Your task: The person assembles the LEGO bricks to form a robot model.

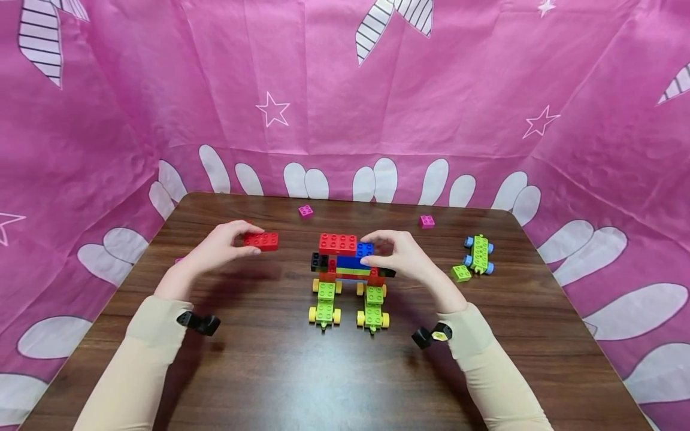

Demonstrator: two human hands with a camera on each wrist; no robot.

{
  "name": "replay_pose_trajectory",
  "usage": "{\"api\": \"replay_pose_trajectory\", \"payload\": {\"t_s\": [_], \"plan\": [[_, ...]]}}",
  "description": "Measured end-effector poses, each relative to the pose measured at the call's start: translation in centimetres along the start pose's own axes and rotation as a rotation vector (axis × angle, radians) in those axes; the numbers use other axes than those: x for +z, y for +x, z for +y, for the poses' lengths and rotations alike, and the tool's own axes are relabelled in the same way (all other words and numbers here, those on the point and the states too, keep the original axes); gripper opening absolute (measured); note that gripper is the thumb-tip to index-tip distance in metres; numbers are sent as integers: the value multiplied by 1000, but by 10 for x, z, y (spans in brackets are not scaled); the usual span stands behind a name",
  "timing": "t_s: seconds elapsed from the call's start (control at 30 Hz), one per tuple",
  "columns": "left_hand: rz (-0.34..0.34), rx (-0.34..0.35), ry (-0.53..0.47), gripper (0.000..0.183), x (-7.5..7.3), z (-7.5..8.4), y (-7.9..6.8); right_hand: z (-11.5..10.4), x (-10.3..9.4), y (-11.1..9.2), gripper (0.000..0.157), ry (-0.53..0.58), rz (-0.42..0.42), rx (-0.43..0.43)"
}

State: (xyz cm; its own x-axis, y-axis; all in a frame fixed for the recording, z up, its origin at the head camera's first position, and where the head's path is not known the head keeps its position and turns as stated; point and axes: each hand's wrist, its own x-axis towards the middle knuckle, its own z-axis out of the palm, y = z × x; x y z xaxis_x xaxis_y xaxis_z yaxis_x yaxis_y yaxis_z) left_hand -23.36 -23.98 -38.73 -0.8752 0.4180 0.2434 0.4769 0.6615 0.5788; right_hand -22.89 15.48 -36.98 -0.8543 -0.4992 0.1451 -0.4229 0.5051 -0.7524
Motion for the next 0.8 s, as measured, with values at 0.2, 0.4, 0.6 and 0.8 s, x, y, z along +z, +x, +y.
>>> {"api": "replay_pose_trajectory", "payload": {"t_s": [0.2,0.4,0.6,0.8], "plan": [[74,35,20,40,2,34,23,-1,0,1,46,22,20,-28],[119,84,35,41,4,70,42,-9,-4,4,48,26,66,-76],[92,107,3,42,10,101,58,-19,-11,7,48,33,130,-128],[60,155,-6,43,22,126,70,-28,-18,11,47,12,169,-161]]}}
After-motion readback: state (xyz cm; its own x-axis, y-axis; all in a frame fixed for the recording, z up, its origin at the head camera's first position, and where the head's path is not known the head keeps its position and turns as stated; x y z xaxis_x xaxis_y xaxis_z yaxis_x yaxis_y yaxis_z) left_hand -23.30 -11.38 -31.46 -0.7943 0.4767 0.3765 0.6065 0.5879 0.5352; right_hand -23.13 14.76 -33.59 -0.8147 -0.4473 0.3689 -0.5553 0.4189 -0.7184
